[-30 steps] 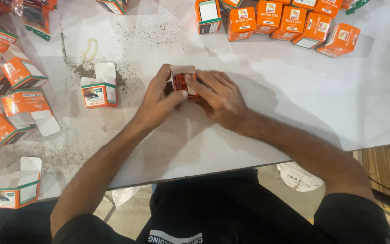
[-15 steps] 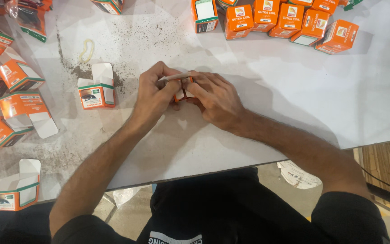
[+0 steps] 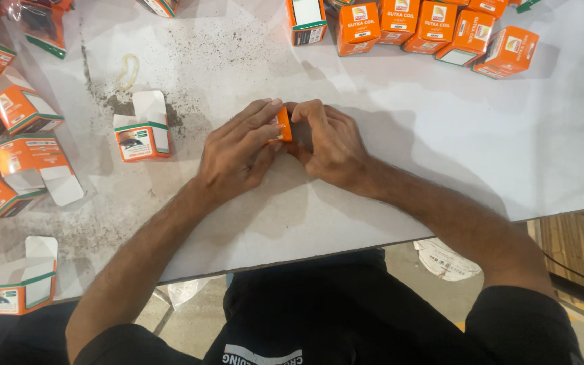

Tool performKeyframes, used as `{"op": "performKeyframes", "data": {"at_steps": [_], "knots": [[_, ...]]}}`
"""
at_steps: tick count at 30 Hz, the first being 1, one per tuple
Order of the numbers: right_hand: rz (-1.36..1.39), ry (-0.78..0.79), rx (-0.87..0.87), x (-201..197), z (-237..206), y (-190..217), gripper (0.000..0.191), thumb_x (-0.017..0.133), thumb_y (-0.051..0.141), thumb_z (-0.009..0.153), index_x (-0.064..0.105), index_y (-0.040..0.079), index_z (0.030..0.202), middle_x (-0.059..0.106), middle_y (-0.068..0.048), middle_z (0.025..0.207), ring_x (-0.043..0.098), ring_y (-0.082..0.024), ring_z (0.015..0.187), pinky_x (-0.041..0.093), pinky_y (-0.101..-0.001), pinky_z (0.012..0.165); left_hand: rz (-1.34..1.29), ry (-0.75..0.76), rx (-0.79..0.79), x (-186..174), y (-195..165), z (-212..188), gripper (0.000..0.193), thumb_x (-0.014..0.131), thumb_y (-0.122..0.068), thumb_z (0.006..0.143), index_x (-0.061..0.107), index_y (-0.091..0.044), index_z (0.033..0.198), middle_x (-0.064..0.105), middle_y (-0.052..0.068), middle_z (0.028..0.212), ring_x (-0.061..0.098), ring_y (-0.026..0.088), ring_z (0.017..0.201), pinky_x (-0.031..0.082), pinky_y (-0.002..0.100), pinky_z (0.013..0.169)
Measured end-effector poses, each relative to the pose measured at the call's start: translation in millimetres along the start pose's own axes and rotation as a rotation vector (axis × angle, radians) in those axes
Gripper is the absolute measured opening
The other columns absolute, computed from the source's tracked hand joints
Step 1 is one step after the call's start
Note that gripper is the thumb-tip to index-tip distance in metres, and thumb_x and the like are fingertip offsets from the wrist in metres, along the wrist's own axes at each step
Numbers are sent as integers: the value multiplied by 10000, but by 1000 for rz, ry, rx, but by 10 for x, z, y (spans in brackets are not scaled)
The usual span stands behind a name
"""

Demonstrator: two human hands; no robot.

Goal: The person sits at a white table covered with small orange product boxes and plastic-wrapped items. They pick up a box, open and fold its flaps, place a wrapped item inside, close the box, and stack the finished box with others on the table, repeating this cycle.

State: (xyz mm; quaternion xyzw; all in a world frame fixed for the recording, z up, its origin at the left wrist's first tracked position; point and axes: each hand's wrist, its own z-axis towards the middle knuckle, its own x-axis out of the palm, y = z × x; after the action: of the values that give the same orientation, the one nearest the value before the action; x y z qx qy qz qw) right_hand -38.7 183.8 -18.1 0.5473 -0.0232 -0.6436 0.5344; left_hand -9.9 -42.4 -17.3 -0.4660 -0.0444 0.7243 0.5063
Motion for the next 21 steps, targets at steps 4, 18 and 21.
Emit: {"op": "performKeyframes", "data": {"at_steps": [4,18,21], "knots": [[13,-7,1,-15,12,-9,615,894,42,774,424,57,1169,700,-164,1131,693,-402,990,572,-466,810,-4,-19,-20,12,29,7,161,768,-8,954,638,-25,1048,632,178,1416,628,372,1359,606,444,1065],[-320,-398,-104,-285,173,-188,725,855,172,1023,350,70,1532,442,-216,1519,483,-403,1386,431,-453,1201,907,-235,-303,-632,38,-510,811,829,-432,884,490,44,1446,443,405,1452,378,576,1380,234,708,1175],[-183,-324,-113,-245,138,-79,818,827,216,1026,250,69,1587,294,-239,1591,394,-390,1397,379,-427,1222,599,-139,-773,-749,-29,-497,668,692,-293,1040,413,50,1541,561,291,1449,545,445,1348,419,576,1113]]}}
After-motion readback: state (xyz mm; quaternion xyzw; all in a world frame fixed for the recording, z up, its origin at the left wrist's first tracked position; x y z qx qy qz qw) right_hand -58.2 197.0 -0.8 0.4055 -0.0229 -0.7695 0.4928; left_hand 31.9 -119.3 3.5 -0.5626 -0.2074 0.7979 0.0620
